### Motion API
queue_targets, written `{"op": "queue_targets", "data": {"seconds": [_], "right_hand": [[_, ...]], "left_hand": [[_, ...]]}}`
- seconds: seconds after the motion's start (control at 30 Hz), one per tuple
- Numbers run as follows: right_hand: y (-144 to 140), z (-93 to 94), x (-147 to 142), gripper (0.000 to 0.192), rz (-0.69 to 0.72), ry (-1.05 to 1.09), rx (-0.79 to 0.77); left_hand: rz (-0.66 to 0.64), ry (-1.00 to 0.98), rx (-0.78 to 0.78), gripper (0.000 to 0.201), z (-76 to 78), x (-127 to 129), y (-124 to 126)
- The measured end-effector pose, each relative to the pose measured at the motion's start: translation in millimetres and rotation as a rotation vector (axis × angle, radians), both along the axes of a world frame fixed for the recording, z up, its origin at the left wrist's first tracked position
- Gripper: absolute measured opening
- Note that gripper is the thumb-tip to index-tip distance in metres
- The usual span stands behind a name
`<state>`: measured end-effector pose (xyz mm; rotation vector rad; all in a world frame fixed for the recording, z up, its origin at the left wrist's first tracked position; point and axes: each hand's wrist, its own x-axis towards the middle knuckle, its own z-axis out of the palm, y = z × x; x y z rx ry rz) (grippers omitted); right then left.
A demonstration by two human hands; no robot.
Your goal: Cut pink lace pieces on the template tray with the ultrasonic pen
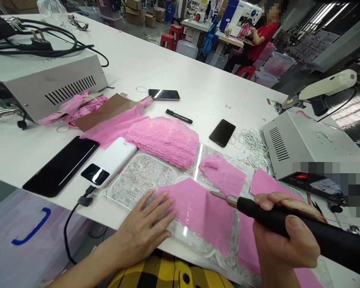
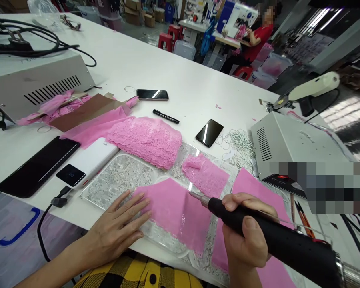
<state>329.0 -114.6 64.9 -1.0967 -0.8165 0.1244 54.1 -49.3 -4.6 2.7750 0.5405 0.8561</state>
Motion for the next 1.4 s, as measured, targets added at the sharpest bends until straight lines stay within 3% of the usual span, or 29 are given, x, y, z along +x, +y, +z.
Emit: {"op": "queue_targets", "data": {"seconds": [0.33,0.67,0.97,1.4], "right_hand": [[9.3,-5.0,-7.3,0.014,0.062,-0.056,0.002],[16.7,-0.8,-10.6,0.016,0.027,-0.011,-0.002],[47.1,-1.5,-38.7,0.013,0.175,0.094,-0.027],[51.0,-5.6,-47.6,0.009,0.235,0.002,-0.055]], "left_hand": [[0.019,-0.019,-0.016,0.032,-1.9,-6.3,-1.3],[0.021,0.047,0.012,0.034,12.1,-14.2,2.3],[0.098,0.067,0.025,0.033,6.0,-22.8,-1.2],[0.123,0.128,0.014,0.038,2.7,-25.1,-1.8]]}}
